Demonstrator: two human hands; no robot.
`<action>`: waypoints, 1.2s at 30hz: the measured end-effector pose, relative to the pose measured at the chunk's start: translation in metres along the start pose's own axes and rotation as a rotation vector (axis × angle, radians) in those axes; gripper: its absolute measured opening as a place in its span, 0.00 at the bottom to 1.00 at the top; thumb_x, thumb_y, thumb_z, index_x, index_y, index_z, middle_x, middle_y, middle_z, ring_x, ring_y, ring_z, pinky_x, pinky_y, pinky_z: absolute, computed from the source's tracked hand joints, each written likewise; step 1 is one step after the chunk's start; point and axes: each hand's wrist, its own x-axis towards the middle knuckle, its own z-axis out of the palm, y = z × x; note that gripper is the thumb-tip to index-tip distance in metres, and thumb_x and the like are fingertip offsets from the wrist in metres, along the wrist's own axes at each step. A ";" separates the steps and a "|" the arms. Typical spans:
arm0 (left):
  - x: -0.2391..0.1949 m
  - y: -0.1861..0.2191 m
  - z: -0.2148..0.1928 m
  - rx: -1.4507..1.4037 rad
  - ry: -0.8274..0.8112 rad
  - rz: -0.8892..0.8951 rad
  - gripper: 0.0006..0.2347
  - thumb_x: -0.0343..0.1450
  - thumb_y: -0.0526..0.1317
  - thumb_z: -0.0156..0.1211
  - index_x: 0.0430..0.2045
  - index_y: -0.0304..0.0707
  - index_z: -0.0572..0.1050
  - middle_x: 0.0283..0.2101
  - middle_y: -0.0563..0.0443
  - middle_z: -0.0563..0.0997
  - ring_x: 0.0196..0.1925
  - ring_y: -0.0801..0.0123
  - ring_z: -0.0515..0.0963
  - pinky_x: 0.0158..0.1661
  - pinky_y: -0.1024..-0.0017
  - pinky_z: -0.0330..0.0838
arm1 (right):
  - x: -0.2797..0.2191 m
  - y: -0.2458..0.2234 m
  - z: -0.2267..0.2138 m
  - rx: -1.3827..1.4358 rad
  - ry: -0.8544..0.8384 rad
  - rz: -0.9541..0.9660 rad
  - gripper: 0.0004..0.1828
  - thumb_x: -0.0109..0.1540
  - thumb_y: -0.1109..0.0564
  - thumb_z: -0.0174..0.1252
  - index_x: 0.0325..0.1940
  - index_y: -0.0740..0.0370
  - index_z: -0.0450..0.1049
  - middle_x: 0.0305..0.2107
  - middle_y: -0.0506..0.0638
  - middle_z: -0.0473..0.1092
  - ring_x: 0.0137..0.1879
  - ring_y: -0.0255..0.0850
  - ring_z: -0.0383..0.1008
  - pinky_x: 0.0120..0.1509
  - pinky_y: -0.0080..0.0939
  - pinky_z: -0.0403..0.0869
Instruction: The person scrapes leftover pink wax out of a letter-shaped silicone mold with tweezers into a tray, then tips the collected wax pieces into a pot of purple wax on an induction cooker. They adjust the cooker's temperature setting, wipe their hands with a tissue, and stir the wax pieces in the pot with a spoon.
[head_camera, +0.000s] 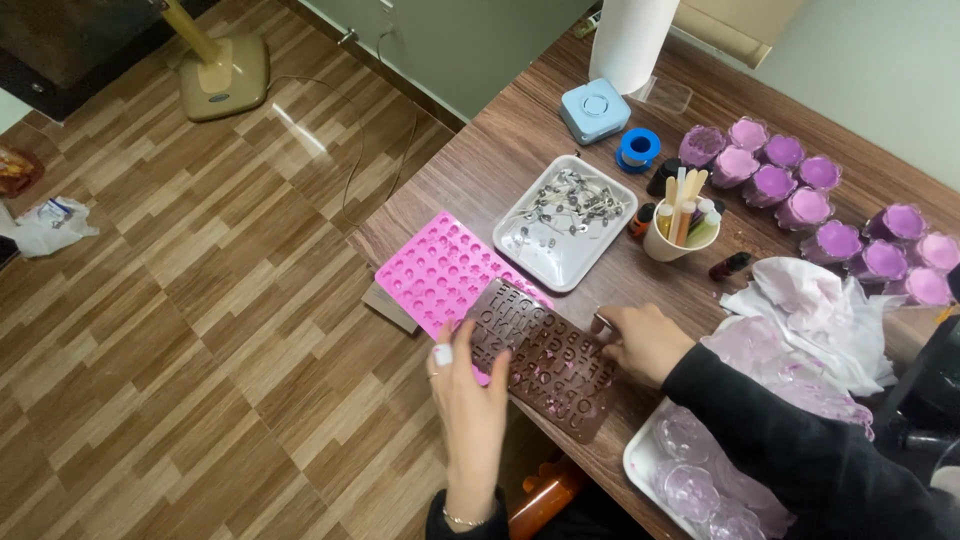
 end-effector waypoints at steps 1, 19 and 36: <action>-0.001 0.001 0.006 0.000 0.003 0.001 0.26 0.66 0.42 0.69 0.57 0.31 0.71 0.66 0.32 0.67 0.66 0.43 0.66 0.62 0.48 0.60 | -0.002 -0.003 -0.002 0.000 0.002 -0.002 0.16 0.59 0.57 0.64 0.51 0.55 0.75 0.40 0.54 0.80 0.47 0.47 0.83 0.53 0.47 0.80; -0.052 0.109 -0.028 -0.463 -0.127 0.312 0.12 0.68 0.34 0.67 0.45 0.32 0.79 0.41 0.41 0.86 0.43 0.58 0.87 0.44 0.68 0.78 | -0.124 -0.035 -0.043 0.173 0.312 -0.268 0.10 0.59 0.54 0.62 0.40 0.61 0.79 0.28 0.59 0.78 0.36 0.57 0.80 0.40 0.51 0.77; -0.187 0.189 0.035 -0.455 -0.703 0.633 0.13 0.69 0.35 0.69 0.46 0.33 0.79 0.38 0.45 0.86 0.38 0.63 0.87 0.38 0.71 0.79 | -0.379 0.077 -0.042 0.382 0.649 0.038 0.13 0.60 0.56 0.59 0.47 0.62 0.79 0.28 0.49 0.82 0.32 0.37 0.79 0.36 0.36 0.76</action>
